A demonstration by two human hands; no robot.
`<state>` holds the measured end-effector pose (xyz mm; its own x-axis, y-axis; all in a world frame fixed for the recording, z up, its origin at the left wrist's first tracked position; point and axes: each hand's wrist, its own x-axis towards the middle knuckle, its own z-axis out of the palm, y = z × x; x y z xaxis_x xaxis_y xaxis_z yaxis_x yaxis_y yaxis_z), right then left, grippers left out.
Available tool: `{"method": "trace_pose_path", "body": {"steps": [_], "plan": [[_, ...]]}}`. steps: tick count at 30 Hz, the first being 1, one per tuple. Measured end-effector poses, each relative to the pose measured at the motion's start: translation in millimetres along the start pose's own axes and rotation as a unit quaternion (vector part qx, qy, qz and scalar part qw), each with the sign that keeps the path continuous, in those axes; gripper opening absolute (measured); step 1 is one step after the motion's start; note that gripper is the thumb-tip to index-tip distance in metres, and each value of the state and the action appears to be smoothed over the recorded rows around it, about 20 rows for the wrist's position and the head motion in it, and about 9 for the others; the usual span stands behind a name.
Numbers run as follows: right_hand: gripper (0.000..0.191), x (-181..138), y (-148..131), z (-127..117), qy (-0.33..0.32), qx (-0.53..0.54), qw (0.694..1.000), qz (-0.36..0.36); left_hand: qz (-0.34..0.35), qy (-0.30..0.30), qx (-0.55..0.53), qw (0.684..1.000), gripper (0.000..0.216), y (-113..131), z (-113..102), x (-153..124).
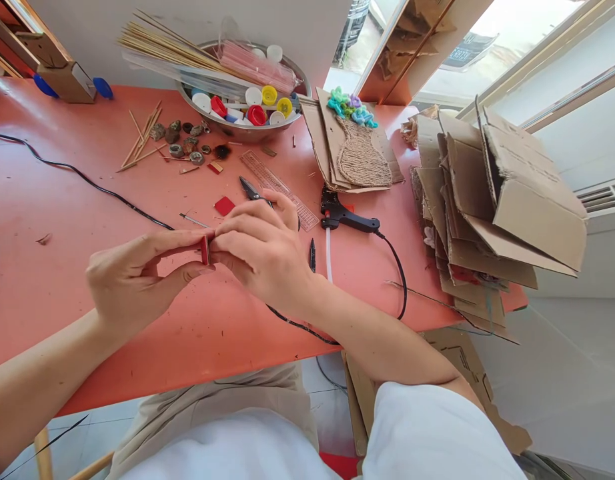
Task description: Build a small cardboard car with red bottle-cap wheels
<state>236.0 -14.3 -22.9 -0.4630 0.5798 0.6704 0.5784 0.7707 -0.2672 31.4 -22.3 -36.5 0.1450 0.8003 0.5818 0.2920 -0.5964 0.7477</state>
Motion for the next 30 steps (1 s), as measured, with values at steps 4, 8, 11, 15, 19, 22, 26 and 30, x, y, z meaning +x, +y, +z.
{"method": "trace_pose_path", "body": {"steps": [4,8,11,15,19,22,26,30], "plan": [[0.013,1.2,2.2,-5.0,-0.085,0.074,0.986,0.123,0.013,-0.026,0.024,0.999,0.021,-2.7,-1.8,2.7],[0.01,2.2,0.6,-3.2,-0.104,0.159,0.966,0.175,0.0,-0.037,0.006,0.999,0.025,-2.3,-1.5,3.0],[0.01,1.3,-2.1,1.0,-0.084,0.205,0.956,0.19,-0.011,-0.035,-0.009,0.999,0.025,-1.8,-1.1,1.9],[0.011,-1.3,-4.8,4.8,-0.061,0.214,0.956,0.189,-0.073,-0.039,-0.063,0.995,0.022,-2.2,1.0,-0.7],[0.013,-2.2,-5.8,5.7,-0.026,0.196,0.97,0.145,-0.132,-0.044,-0.124,0.982,0.02,-1.6,4.2,-2.0],[0.014,-2.2,-6.0,6.6,-0.012,0.184,0.975,0.123,-0.125,-0.036,-0.132,0.983,0.022,0.4,5.0,-1.6],[0.013,-3.5,-7.3,7.9,0.009,0.179,0.979,0.101,-0.117,-0.026,-0.114,0.986,0.018,4.4,3.7,-0.6],[0.013,-4.9,-10.2,9.1,0.017,0.154,0.984,0.086,-0.133,-0.028,-0.088,0.987,0.014,7.6,2.7,-1.2]]}}
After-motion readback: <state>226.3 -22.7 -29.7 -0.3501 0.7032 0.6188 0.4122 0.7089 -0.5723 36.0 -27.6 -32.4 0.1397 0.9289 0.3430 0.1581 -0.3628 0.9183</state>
